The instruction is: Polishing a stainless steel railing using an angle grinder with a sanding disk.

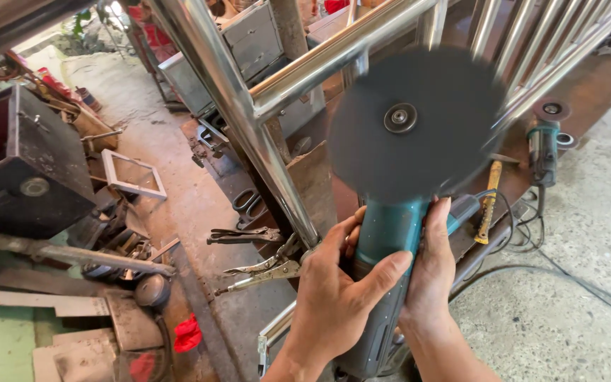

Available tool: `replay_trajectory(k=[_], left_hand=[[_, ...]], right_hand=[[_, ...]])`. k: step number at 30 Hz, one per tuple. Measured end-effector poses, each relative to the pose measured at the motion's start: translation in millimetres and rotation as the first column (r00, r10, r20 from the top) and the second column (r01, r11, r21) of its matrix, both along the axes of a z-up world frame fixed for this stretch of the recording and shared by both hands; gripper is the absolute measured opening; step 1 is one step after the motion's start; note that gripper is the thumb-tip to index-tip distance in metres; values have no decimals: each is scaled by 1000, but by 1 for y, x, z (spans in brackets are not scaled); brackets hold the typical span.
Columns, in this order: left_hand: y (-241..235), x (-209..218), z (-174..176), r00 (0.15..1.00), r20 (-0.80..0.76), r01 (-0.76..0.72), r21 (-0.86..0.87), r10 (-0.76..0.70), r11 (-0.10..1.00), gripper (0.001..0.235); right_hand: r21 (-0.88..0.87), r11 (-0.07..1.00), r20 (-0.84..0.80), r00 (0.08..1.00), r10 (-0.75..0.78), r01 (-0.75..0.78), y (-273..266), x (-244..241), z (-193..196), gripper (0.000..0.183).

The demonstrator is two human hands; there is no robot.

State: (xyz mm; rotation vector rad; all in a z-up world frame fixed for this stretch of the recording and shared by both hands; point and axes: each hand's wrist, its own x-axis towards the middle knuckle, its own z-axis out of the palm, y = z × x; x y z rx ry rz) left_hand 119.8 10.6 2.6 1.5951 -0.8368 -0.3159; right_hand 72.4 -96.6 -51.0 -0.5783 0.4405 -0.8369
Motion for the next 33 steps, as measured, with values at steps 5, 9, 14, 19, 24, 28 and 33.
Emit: replay_trajectory(k=[5, 9, 14, 19, 24, 28, 33], left_hand=[[11, 18, 4, 993, -72, 93, -30, -95, 995, 72], [18, 28, -5, 980, -100, 165, -68, -172, 984, 70], [26, 40, -6, 964, -125, 217, -141, -234, 966, 69], [30, 49, -16, 950, -168, 237, -156, -262, 959, 72], [31, 54, -16, 936, -202, 258, -167, -290, 952, 74], [28, 53, -17, 935, -163, 279, -210, -315, 937, 73], [21, 47, -20, 951, -152, 244, -177, -271, 954, 73]], right_hand=[[-73, 996, 95, 995, -43, 50, 14, 12, 8, 46], [-109, 988, 78, 992, -99, 107, 22, 15, -1, 51], [-133, 980, 87, 987, -137, 148, 32, 23, 0, 46], [-169, 971, 112, 982, -151, 169, 38, 27, -6, 45], [-195, 960, 68, 979, -193, 203, 39, 29, -5, 44], [-232, 945, 47, 973, -225, 229, 36, 27, -3, 46], [-286, 941, 28, 983, -182, 182, 30, 22, 2, 48]])
